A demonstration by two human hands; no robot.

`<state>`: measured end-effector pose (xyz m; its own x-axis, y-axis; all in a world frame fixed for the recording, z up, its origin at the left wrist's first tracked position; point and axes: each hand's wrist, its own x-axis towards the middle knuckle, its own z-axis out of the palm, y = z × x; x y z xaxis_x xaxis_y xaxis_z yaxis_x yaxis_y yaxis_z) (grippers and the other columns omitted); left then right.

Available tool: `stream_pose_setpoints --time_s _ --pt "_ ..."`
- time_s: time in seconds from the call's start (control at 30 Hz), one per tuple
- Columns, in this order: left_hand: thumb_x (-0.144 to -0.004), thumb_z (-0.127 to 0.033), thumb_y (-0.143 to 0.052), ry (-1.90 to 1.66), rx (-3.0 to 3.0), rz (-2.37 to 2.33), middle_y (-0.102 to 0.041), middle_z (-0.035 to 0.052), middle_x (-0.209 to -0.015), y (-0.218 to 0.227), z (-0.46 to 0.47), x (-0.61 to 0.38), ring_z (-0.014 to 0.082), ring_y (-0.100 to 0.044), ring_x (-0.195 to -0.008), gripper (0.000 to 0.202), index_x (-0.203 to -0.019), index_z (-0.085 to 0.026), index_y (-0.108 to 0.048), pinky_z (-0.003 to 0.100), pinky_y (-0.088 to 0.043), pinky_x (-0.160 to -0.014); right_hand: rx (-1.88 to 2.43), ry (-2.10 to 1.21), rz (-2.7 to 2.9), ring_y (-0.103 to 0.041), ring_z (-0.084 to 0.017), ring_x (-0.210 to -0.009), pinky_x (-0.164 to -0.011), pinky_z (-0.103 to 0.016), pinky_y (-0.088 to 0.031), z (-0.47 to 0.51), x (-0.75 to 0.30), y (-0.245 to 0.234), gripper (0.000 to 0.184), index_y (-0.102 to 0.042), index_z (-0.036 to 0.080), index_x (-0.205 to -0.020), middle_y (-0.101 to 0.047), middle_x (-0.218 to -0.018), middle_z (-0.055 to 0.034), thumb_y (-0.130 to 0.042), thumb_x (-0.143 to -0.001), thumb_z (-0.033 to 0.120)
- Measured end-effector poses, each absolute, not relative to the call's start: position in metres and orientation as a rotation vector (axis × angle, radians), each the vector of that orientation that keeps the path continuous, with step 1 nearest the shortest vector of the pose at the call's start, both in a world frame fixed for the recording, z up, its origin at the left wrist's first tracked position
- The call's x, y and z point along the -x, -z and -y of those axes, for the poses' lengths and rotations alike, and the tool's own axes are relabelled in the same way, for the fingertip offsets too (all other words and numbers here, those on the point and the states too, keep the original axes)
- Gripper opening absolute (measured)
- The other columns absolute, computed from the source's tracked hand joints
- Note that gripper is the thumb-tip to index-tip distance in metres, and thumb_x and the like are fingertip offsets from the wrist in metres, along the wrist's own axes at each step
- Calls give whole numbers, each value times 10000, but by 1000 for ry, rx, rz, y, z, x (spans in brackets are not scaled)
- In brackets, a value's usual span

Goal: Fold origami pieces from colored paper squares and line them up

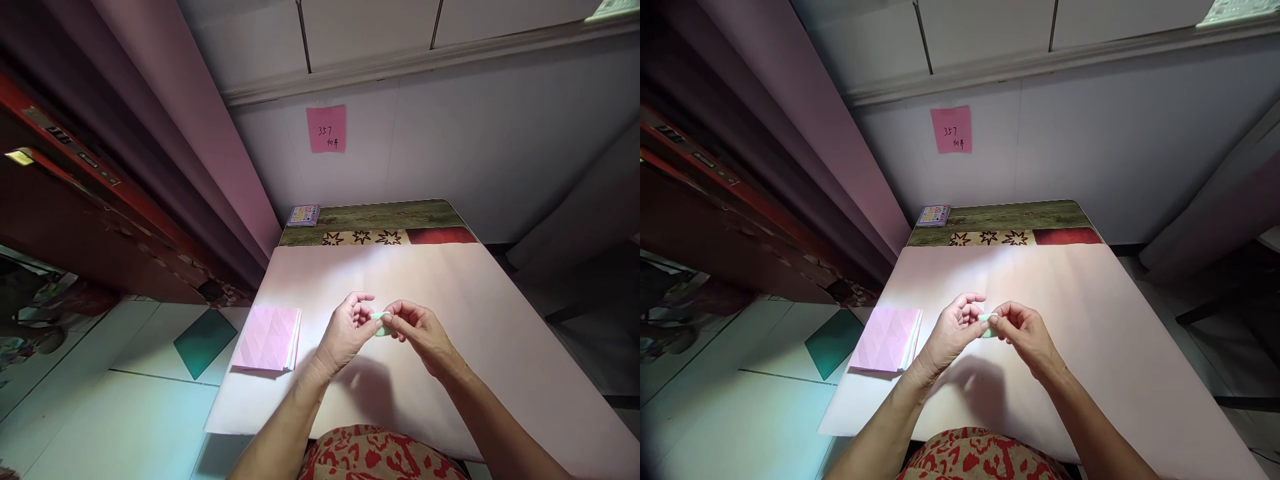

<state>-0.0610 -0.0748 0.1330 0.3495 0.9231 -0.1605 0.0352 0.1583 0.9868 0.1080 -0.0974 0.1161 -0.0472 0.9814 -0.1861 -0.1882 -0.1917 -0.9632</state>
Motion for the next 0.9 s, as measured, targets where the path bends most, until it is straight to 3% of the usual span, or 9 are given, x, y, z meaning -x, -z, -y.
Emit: stream_pose_setpoints --time_s 0.1,0.23,0.47,0.53,0.7,0.8,0.9 --pt "-693 -398 -795 -846 -1092 -1026 -651 55 -815 -123 74 54 144 -620 -698 432 -969 -122 -611 289 -532 -655 1208 -1304 772 -504 -121 -580 -516 -250 -368 95 -102 -107 325 -668 197 -743 -618 -662 -4 -806 -689 486" --pt "-714 -469 -757 -889 -995 -1062 -643 47 -731 -114 72 48 123 -588 -600 388 -810 -121 -617 271 -535 -558 1145 -1354 654 -545 -131 -619 -589 -268 -439 97 -92 -103 319 -634 196 -732 -612 -667 3 -804 -695 464" --pt "-669 -445 -767 -953 -946 -1092 -605 -5 -654 -108 62 51 92 -551 -493 372 -790 -138 -594 223 -466 -464 1166 -1548 762 -592 -152 -676 -638 -274 -450 103 -91 -102 353 -584 188 -667 -645 -687 -10 -845 -634 422" --pt "-692 -431 -745 -952 -999 -1111 -602 -11 -647 -108 61 51 85 -535 -477 349 -808 -142 -588 214 -442 -447 1158 -1536 763 -577 -142 -644 -623 -270 -442 103 -91 -99 339 -591 196 -725 -636 -666 3 -833 -654 424" --pt "-750 -385 -705 -1017 -1134 -1123 -579 -51 -644 -106 63 49 84 -527 -471 329 -937 -180 -531 214 -440 -458 1121 -1319 969 -607 -166 -694 -698 -308 -485 104 -92 -92 397 -584 264 -1082 -636 -699 28 -779 -754 376" --pt "-779 -397 -689 -1019 -1168 -1082 -566 -38 -667 -105 61 50 87 -537 -510 285 -849 -174 -525 208 -434 -458 1061 -1270 1116 -638 -197 -806 -770 -343 -508 105 -96 -93 299 -634 250 -1038 -685 -895 -41 -739 -797 392" --pt "-797 -406 -680 -997 -1178 -1047 -582 -15 -689 -108 61 54 99 -554 -541 279 -830 -158 -556 220 -440 -475 997 -1331 1130 -636 -202 -823 -800 -361 -511 105 -100 -95 256 -668 239 -1035 -680 -911 -52 -655 -866 431"
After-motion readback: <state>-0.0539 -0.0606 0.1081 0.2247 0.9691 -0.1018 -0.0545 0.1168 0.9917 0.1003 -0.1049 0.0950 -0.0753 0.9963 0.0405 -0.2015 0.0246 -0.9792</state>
